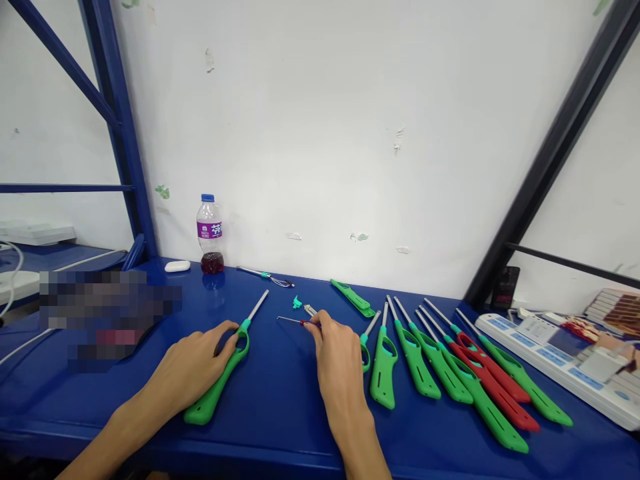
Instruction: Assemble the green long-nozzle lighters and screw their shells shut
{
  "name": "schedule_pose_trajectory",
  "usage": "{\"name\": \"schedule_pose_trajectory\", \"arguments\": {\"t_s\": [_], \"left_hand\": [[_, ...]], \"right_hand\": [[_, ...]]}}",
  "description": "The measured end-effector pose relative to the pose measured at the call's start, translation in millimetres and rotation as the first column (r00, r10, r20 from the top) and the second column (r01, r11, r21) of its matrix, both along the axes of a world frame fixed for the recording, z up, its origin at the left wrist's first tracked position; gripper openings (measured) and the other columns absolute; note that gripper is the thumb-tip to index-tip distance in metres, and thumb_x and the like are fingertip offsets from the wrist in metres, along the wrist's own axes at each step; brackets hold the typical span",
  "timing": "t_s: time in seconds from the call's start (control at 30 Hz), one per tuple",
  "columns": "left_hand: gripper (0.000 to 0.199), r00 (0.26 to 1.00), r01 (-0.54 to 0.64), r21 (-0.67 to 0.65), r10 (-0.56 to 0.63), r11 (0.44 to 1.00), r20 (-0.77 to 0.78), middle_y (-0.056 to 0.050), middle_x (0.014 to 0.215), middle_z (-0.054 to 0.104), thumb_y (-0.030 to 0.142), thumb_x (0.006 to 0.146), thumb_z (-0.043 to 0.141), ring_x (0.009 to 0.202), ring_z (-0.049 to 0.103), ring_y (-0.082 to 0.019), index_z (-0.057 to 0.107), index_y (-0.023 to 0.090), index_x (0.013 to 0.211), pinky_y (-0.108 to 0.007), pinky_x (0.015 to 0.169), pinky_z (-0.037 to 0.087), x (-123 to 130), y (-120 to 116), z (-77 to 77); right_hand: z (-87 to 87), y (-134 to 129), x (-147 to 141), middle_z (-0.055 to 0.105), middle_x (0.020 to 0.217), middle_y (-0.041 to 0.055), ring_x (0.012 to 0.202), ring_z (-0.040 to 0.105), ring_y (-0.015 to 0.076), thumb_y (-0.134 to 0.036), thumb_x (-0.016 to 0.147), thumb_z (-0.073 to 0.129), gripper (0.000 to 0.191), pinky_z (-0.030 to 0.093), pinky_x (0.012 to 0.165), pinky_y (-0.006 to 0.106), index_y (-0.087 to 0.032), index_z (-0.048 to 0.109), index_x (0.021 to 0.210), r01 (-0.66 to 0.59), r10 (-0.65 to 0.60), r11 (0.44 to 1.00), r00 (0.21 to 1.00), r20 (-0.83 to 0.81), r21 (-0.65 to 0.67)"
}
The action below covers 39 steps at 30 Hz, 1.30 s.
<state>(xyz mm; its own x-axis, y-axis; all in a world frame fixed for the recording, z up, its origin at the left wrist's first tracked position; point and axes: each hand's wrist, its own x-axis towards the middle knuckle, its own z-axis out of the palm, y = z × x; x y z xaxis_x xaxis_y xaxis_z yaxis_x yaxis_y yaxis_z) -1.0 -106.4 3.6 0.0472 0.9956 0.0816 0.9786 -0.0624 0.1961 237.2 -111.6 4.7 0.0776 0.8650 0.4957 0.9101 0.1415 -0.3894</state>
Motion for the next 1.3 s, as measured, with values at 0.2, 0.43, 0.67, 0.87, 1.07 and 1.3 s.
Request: {"name": "schedule_pose_trajectory", "arguments": {"t_s": [0.2,0.43,0.67,0.87,1.07,1.3], "left_hand": [[0.04,1.0,0.007,-0.004,-0.007,1.0,0.006,-0.013,0.1,0.078,0.035,0.108,0.036,0.096,0.074,-0.037,0.061,0.024,0.136,-0.044,0.079,0.051,0,0,1.4],[0.04,1.0,0.012,-0.004,-0.012,1.0,0.016,-0.014,0.099,0.078,0.035,0.108,0.036,0.097,0.074,-0.038,0.062,0.023,0.136,-0.044,0.079,0.051,0,1,2.0],[0.039,1.0,0.009,-0.001,-0.009,1.0,0.012,-0.013,0.1,0.078,0.035,0.108,0.036,0.097,0.074,-0.037,0.062,0.025,0.135,-0.044,0.08,0.051,-1,0,1.3],[0.04,1.0,0.005,-0.001,-0.005,1.0,0.003,-0.013,0.1,0.078,0.035,0.108,0.036,0.097,0.074,-0.037,0.061,0.024,0.138,-0.043,0.079,0.051,0,1,0.8],[0.04,1.0,0.016,0.003,-0.016,1.0,0.008,-0.013,0.099,0.079,0.035,0.107,0.036,0.097,0.074,-0.037,0.062,0.024,0.137,-0.044,0.079,0.051,-1,0,0.5],[0.04,1.0,0.013,0.002,-0.013,1.0,0.011,-0.014,0.101,0.079,0.035,0.108,0.037,0.097,0.074,-0.037,0.061,0.024,0.137,-0.044,0.08,0.051,-1,-1,0.7]], "right_hand": [[3.7,6,-1,0.079,0.078,0.0023,0.07,0.073,0.023,-0.027,0.102,0.065,0.015,0.035,0.059,0.029,-0.023,0.072,0.09,-0.007,0.007,1.0,1.0,0.02,-0.01],[1.2,8,-2,0.076,0.071,-0.0003,0.062,0.068,0.0209,-0.028,0.101,0.066,0.019,0.031,0.056,0.029,-0.023,0.069,0.083,-0.035,0.037,0.999,0.998,0.041,-0.038],[-4.4,2,6,0.075,0.07,-0.0001,0.062,0.068,0.0212,-0.028,0.102,0.063,0.02,0.033,0.056,0.028,-0.024,0.067,0.082,-0.039,0.04,0.998,0.999,0.01,-0.057],[-6.8,3,11,0.075,0.071,-0.0009,0.065,0.07,0.0216,-0.029,0.102,0.063,0.019,0.033,0.056,0.028,-0.025,0.068,0.084,-0.032,0.032,0.992,0.999,-0.002,-0.119],[-9.3,4,14,0.074,0.069,-0.0014,0.065,0.07,0.022,-0.029,0.101,0.064,0.02,0.03,0.055,0.029,-0.025,0.064,0.081,-0.005,0.012,0.989,0.999,0.045,-0.151],[-10.0,2,17,0.071,0.065,-0.001,0.062,0.066,0.0213,-0.025,0.098,0.067,0.02,0.025,0.054,0.029,-0.025,0.065,0.078,0.018,0.002,0.983,0.995,0.104,-0.183]]}}
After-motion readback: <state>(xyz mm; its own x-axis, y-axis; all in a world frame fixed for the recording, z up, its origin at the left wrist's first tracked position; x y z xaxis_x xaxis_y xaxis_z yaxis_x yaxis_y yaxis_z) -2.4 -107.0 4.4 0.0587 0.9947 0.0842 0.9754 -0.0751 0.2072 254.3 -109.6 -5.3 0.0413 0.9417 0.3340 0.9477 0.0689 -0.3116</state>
